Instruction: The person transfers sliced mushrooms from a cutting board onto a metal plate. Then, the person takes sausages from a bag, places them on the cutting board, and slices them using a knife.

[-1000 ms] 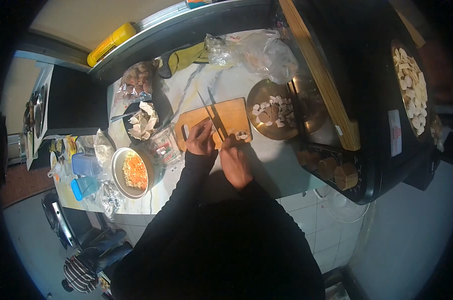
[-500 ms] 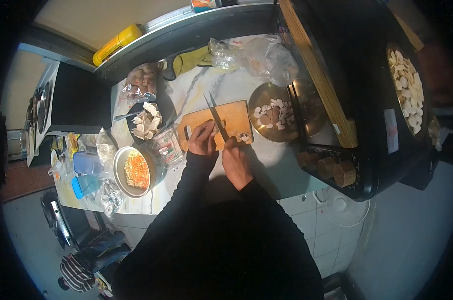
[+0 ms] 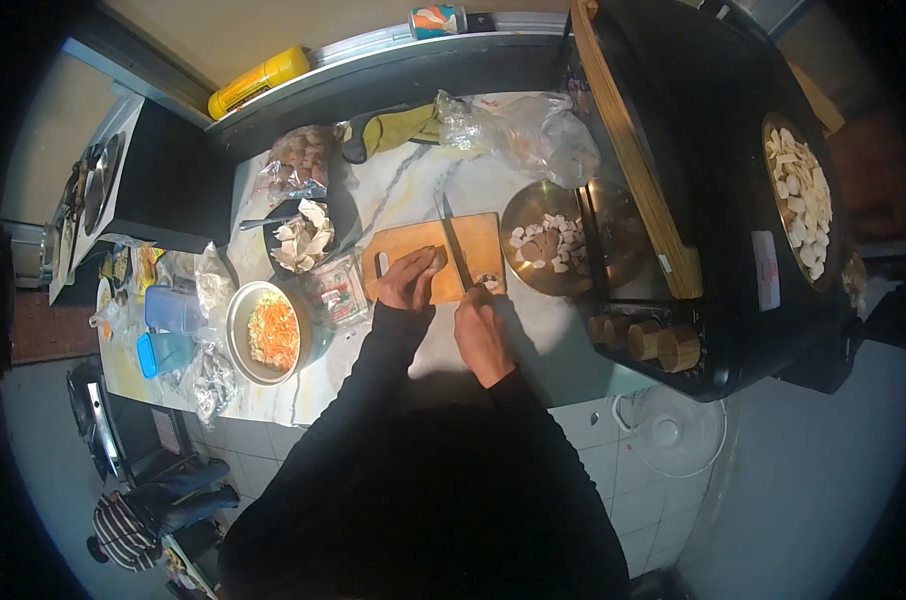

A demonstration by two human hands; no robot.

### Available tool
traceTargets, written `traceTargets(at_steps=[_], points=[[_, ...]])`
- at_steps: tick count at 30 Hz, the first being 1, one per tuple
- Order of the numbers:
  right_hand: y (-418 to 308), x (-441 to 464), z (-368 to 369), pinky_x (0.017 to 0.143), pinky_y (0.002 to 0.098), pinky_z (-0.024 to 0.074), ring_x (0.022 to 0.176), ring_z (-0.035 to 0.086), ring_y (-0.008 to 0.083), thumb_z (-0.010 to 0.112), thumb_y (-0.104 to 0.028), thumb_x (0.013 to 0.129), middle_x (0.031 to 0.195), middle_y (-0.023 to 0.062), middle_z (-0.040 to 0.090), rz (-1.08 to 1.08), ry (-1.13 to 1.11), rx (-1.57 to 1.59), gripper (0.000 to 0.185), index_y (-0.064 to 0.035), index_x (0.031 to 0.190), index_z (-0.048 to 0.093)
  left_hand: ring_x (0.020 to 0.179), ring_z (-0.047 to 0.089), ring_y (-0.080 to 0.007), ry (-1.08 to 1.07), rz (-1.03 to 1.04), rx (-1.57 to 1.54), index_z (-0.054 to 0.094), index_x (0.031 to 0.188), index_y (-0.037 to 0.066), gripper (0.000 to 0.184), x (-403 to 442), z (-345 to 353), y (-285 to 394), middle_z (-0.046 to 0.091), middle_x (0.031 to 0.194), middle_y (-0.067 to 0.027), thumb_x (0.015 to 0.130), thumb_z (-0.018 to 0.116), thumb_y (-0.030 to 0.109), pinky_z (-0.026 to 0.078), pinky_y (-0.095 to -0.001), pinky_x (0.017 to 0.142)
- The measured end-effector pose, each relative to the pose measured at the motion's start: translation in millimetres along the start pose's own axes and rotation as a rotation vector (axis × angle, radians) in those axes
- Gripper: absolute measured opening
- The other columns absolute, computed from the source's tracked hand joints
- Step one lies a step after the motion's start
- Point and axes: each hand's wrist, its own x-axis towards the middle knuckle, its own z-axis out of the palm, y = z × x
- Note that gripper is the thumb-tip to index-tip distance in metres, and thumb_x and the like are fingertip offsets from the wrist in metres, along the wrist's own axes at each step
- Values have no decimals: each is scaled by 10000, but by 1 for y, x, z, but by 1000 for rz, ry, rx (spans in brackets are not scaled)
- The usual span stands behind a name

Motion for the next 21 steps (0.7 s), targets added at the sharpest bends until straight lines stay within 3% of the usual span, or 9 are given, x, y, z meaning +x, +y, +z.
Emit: traceTargets(at_steps=[6,21], points=[[-11,2,-6,602,536,453,669,582,458,474,-182,912,664,269,575,-17,8,-11,198,8,964,456,924,633,-290,-12,-11,-19,670,1088,63,329,-1,1,-4,652,1018,-150,774,638,-28,506,-323,817],[-21,-4,-4,573,507,474,643,606,426,494,-170,890,653,241,599,-47,-46,-69,345,72,1134,485,908,657,-273,-12,0,35,678,1035,34,249,-5,6,-7,651,1021,-158,796,639,-24,521,-311,794]])
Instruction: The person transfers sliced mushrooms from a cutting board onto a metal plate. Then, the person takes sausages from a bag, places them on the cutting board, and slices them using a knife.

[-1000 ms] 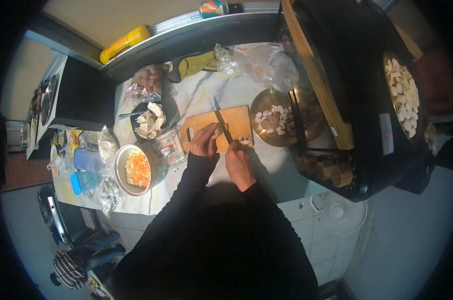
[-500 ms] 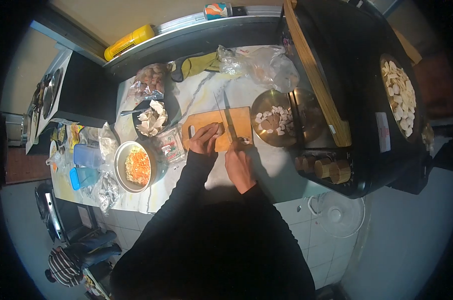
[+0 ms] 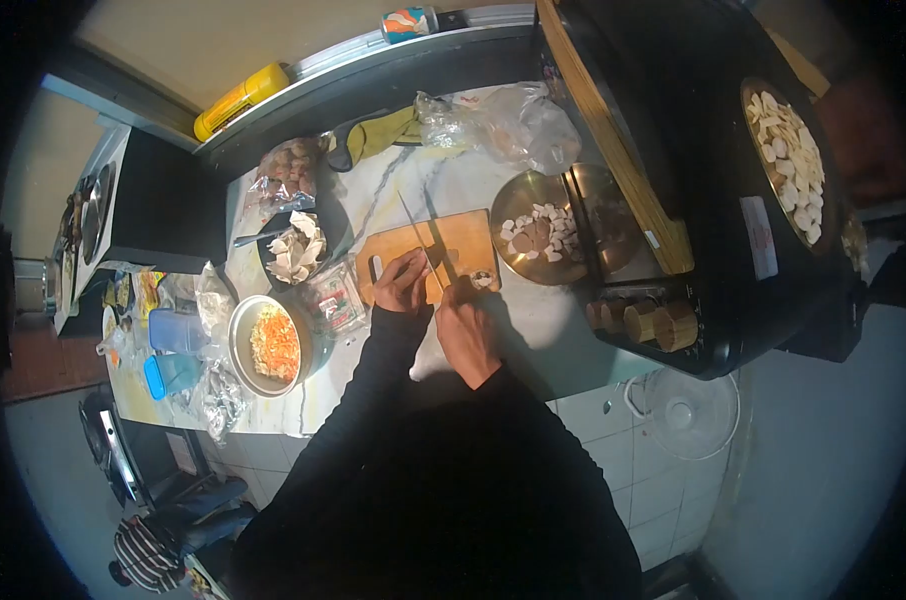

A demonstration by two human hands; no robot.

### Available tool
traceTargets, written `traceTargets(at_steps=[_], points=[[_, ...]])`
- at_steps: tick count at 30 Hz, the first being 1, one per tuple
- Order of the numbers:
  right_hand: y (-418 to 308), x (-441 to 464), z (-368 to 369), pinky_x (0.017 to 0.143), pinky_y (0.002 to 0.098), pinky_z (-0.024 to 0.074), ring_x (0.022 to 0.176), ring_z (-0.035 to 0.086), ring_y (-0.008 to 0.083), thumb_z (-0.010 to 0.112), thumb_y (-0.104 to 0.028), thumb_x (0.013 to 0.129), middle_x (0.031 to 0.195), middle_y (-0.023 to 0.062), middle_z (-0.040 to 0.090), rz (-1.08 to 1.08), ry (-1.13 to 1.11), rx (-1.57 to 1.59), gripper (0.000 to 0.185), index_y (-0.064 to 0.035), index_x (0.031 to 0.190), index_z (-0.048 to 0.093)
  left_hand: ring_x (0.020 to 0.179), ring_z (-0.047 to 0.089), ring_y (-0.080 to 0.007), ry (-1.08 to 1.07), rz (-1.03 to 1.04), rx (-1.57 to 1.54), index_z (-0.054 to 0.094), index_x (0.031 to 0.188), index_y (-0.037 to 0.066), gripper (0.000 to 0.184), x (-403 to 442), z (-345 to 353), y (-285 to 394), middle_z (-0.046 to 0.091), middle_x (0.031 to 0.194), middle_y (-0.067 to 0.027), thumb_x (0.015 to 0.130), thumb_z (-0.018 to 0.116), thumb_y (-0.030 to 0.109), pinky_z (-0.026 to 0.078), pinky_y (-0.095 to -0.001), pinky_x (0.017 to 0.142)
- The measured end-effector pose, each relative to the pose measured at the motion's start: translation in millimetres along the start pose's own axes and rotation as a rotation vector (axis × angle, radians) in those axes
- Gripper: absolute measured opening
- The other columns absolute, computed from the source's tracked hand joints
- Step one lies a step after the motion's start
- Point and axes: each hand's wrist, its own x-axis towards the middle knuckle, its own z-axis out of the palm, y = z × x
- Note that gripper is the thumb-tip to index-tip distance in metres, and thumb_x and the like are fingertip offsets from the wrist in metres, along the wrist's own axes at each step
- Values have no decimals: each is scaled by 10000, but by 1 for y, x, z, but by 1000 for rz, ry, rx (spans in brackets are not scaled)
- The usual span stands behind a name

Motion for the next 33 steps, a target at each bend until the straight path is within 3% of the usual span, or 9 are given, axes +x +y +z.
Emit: traceTargets(at_steps=[2,9,17,26,30,33], points=[[-1,-1,2,576,498,482,650,610,419,490,-179,893,671,243,604,1,-2,-41,346,78,1126,497,875,640,-271,26,23,1,680,1063,63,333,-1,3,-4,645,1006,-146,753,649,-55,522,-316,774],[1,3,4,588,491,493,671,622,403,486,-184,898,677,234,612,27,-69,-64,345,74,1126,495,883,643,-270,21,28,24,681,1054,59,338,0,1,0,642,1003,-140,744,657,-72,526,-311,768],[1,6,2,588,489,495,667,623,401,476,-168,902,657,218,606,7,-48,-61,215,35,976,473,886,639,-270,15,35,34,677,1061,58,353,0,2,-4,639,1006,-135,736,655,-79,525,-313,768],[9,10,6,570,482,501,662,613,422,472,-143,898,660,240,598,1,-98,-34,188,40,937,451,886,637,-279,20,39,46,678,1064,61,371,0,2,-3,640,999,-140,726,647,-89,524,-314,759],[9,10,3,578,489,499,668,611,426,467,-143,899,662,251,594,17,-96,1,183,35,931,441,894,655,-271,-3,47,56,684,1027,40,263,2,0,0,635,1035,-146,791,612,-53,523,-311,789],[10,14,-1,568,481,514,690,635,420,450,-32,858,693,268,610,26,-112,48,113,65,915,445,892,656,-263,-10,56,81,686,1042,63,286,2,1,-3,637,1040,-141,789,620,-52,522,-306,792]])
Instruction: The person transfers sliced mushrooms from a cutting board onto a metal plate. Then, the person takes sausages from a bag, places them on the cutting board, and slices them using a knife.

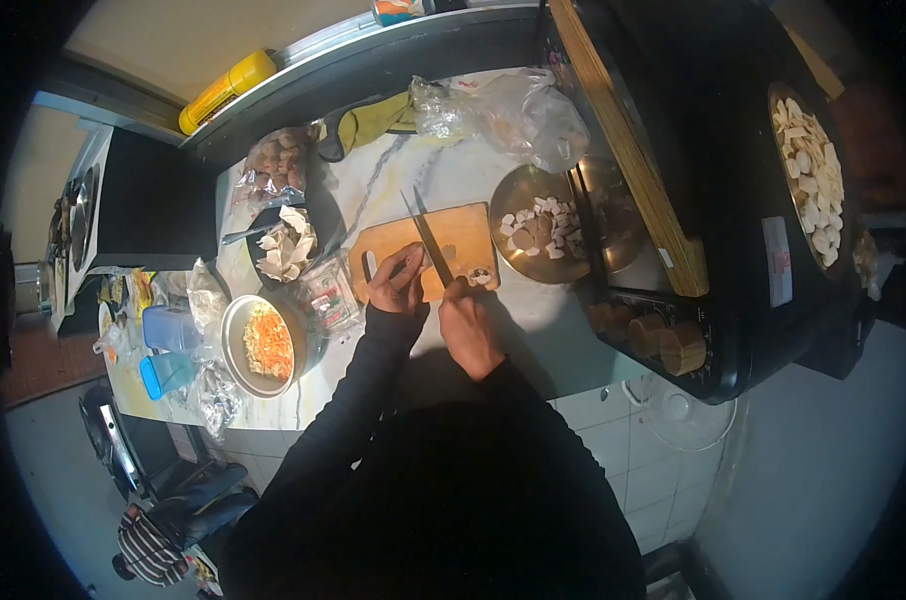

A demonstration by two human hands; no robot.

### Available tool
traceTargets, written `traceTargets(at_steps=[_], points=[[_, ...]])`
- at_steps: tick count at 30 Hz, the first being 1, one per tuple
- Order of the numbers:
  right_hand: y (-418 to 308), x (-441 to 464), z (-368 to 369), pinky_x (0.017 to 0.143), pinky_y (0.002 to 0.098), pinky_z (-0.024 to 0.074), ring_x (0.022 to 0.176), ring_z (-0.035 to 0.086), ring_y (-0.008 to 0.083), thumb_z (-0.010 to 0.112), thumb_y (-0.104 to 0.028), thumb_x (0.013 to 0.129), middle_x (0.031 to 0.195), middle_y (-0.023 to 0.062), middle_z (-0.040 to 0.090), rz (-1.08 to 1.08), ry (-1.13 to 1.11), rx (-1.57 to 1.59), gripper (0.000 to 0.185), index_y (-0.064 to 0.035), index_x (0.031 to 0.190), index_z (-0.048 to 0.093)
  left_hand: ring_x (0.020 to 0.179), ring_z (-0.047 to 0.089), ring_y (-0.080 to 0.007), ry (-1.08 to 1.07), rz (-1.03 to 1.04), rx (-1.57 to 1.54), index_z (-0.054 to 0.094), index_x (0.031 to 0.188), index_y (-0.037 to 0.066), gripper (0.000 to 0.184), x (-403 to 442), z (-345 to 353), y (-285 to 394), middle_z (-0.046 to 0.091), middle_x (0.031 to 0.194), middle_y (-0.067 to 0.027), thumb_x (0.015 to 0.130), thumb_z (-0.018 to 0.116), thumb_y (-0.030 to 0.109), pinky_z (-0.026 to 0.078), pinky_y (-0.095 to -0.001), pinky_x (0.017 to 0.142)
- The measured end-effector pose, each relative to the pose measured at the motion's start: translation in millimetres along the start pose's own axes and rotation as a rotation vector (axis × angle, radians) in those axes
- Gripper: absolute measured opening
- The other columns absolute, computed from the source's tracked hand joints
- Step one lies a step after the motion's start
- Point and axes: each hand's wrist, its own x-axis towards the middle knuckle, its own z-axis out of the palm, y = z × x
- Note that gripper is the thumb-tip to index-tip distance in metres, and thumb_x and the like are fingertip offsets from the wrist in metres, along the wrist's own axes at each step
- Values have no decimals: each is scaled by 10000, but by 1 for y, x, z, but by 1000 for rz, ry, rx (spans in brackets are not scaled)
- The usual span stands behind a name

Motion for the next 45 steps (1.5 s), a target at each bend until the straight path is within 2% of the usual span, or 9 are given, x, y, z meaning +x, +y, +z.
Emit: traceTargets(at_steps=[3,6,8,12,14,23,36,38,45], points=[[7,1,8,570,487,509,689,628,430,455,-28,857,698,275,606,-17,-11,-39,115,65,921,435,893,657,-259,16,-7,-12,684,1060,75,303,-3,3,-3,641,1034,-141,789,625,-47,521,-300,796],[8,1,10,591,509,486,684,609,442,459,-137,903,656,270,588,-11,15,7,181,40,931,437,896,641,-278,31,-8,-40,681,1072,71,378,-1,2,-2,643,1013,-139,729,637,-83,517,-314,775],[6,0,8,593,515,478,678,601,451,463,-140,902,659,272,586,11,14,10,183,38,936,444,892,656,-262,25,-35,-48,679,1062,62,273,-2,2,-2,645,1026,-145,810,617,-24,516,-298,796],[4,-2,2,576,500,495,697,623,431,463,-101,876,693,270,605,-14,37,-10,149,39,927,459,906,651,-270,12,-72,-99,671,1048,37,229,3,-5,7,643,1027,-150,834,598,0,508,-307,797],[8,-2,6,582,521,463,670,592,456,479,-168,898,668,260,589,7,63,20,199,22,954,454,912,644,-279,-6,-70,-102,668,1065,35,260,4,-7,8,643,1029,-132,813,615,-1,509,-308,806],[15,-6,0,594,505,489,682,611,435,497,-152,890,672,256,595,-36,154,-24,185,20,958,487,993,611,-299,-33,-59,-93,643,1101,27,287,6,-11,11,634,1080,-138,816,614,19,480,-333,864],[6,-11,4,570,510,485,653,605,441,509,-151,877,659,253,592,-36,167,39,179,16,940,497,985,614,-319,-41,-47,-97,618,1101,-8,238,5,-11,14,612,1100,-173,902,530,89,485,-337,842],[6,-12,1,611,544,447,692,582,463,503,-167,883,674,257,587,36,130,73,161,-16,932,478,976,617,-321,-41,-37,-107,610,1099,-7,237,5,-11,15,613,1092,-182,908,531,109,486,-344,833],[2,-14,-7,574,512,483,653,601,441,524,-144,861,646,254,586,-18,139,50,193,13,971,499,929,621,-333,-28,-22,-116,582,1106,1,241,8,-11,19,621,1046,-176,871,536,32,495,-344,797]])
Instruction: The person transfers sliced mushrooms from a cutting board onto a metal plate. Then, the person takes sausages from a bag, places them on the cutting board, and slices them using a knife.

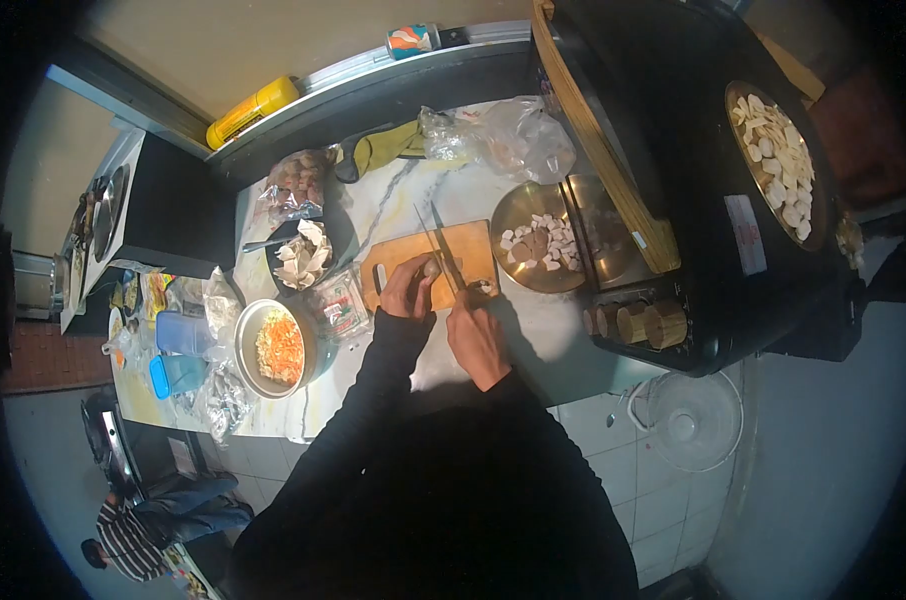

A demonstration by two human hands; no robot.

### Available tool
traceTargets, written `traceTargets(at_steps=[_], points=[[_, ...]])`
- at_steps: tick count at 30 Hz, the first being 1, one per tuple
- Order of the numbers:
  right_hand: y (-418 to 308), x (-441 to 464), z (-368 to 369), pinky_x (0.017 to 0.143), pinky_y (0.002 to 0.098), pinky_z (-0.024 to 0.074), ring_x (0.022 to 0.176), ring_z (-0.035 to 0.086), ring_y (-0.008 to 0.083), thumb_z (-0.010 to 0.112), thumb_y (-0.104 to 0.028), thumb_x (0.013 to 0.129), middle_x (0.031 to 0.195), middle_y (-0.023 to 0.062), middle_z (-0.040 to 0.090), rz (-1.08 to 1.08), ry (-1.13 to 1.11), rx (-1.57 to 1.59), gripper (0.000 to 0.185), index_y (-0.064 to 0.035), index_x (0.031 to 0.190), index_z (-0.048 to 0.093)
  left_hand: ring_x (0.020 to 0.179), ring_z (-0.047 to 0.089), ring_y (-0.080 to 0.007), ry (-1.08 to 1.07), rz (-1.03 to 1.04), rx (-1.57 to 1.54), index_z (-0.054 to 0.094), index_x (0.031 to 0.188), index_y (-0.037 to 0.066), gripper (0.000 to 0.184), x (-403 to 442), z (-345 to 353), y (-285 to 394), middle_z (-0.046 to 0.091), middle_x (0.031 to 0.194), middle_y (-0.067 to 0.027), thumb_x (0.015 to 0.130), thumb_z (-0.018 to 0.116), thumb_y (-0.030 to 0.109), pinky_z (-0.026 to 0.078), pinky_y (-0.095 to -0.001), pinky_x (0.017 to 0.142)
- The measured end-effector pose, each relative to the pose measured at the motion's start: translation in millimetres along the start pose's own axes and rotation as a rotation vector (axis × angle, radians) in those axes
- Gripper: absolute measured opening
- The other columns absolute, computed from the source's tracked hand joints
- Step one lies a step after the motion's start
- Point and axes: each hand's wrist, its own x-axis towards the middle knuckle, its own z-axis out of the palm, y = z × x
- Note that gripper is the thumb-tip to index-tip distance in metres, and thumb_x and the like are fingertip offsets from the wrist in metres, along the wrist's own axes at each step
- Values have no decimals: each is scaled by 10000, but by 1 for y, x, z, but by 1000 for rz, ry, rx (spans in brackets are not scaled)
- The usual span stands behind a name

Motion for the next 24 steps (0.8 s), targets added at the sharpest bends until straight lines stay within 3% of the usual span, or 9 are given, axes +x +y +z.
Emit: traceTargets(at_steps=[2,9,11,18,24], points=[[-2,-2,-1,570,511,479,644,598,438,527,-142,858,642,247,585,-31,47,-29,209,3,1004,491,912,618,-336,-12,-96,-22,576,1080,-3,220,-1,1,0,617,1029,-186,864,536,23,493,-345,788],[-3,-2,1,601,541,436,652,574,448,525,-147,866,645,241,575,-16,110,40,175,-28,984,476,938,624,-334,-15,-114,-68,586,1039,-11,190,-3,1,-4,626,1028,-189,852,552,11,495,-340,802],[-1,-2,2,562,518,470,620,595,427,538,-134,846,627,231,584,-56,97,-5,206,-8,998,481,925,635,-330,13,15,-1,576,1056,-18,196,-3,1,-5,629,1026,-204,877,559,59,495,-347,790],[-2,-4,7,610,539,438,664,579,444,529,-154,860,671,244,581,-28,51,14,251,-3,1055,485,902,652,-315,61,23,5,652,913,-14,103,-5,4,-9,648,1022,-184,821,614,14,523,-335,757],[-6,-4,4,612,524,456,686,590,440,520,-178,868,698,241,593,-24,-21,-30,407,23,1217,465,922,649,-315,50,24,39,634,952,-27,127,-6,5,-8,649,1014,-193,833,596,-6,512,-328,775]])
